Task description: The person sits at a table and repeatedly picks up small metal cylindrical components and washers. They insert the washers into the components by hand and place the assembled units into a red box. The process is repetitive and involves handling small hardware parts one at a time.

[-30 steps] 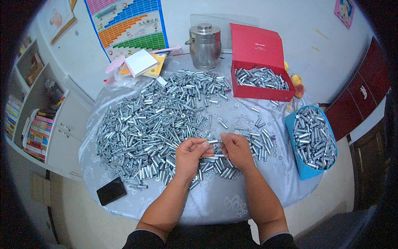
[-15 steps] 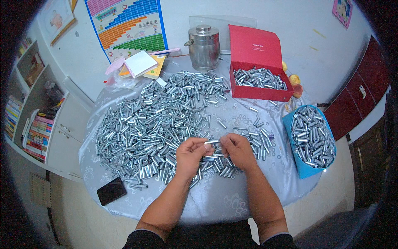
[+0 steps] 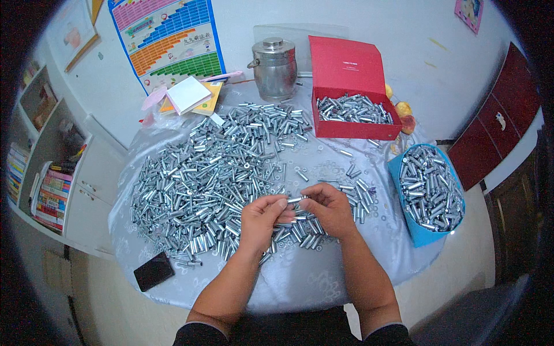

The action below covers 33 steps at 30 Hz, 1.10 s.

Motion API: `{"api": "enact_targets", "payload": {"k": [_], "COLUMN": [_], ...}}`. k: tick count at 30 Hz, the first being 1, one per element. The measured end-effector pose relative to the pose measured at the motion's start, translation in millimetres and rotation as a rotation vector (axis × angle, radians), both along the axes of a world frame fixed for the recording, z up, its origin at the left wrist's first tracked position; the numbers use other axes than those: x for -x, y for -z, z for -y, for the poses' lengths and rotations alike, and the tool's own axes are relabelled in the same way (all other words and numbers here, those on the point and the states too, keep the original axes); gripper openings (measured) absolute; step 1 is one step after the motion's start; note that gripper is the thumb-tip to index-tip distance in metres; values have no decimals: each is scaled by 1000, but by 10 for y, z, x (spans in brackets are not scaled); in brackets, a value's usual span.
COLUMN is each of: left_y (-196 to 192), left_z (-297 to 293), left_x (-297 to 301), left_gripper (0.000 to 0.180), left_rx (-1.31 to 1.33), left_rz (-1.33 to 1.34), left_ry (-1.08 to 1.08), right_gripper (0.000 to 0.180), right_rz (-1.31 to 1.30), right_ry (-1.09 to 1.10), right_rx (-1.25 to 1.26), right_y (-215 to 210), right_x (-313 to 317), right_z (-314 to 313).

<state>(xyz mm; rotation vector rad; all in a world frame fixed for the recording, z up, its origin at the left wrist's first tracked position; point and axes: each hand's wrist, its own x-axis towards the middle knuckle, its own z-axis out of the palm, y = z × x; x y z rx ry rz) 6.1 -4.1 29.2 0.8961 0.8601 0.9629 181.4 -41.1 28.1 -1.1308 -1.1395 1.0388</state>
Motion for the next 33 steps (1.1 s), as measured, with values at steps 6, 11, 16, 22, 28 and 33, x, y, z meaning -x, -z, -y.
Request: {"api": "enact_targets", "payload": {"k": [6,11,16,22,28,33], "left_y": [34,41,42,-133,-181,-152], "left_z": [0,15,-29,-168,-369,-662], "left_x": [-93,-97,-152,-342,-683,-1028], "left_gripper": [15,19,22,23,20,19], "left_rx": [-258,-285,-255,-312,-324,-409], "left_rz": [-22,-24,20,-81,-80,-69], "left_ry": [-95,-69,-84,33,97,141], "right_gripper": [12,11,14,26,18,18], "right_rz": [-152,-35,-34,-93,-80,-80], "right_ry": [17,-7,28,189,219,365], "right_rx": [10,113,84,34,22,-15], "right_y": [-16,85,47,-11,-139,-126], "right_x": [21,-105,-134,-202,-494,-703], "right_z": [-21,-41,-41,-107,-161,-411]}}
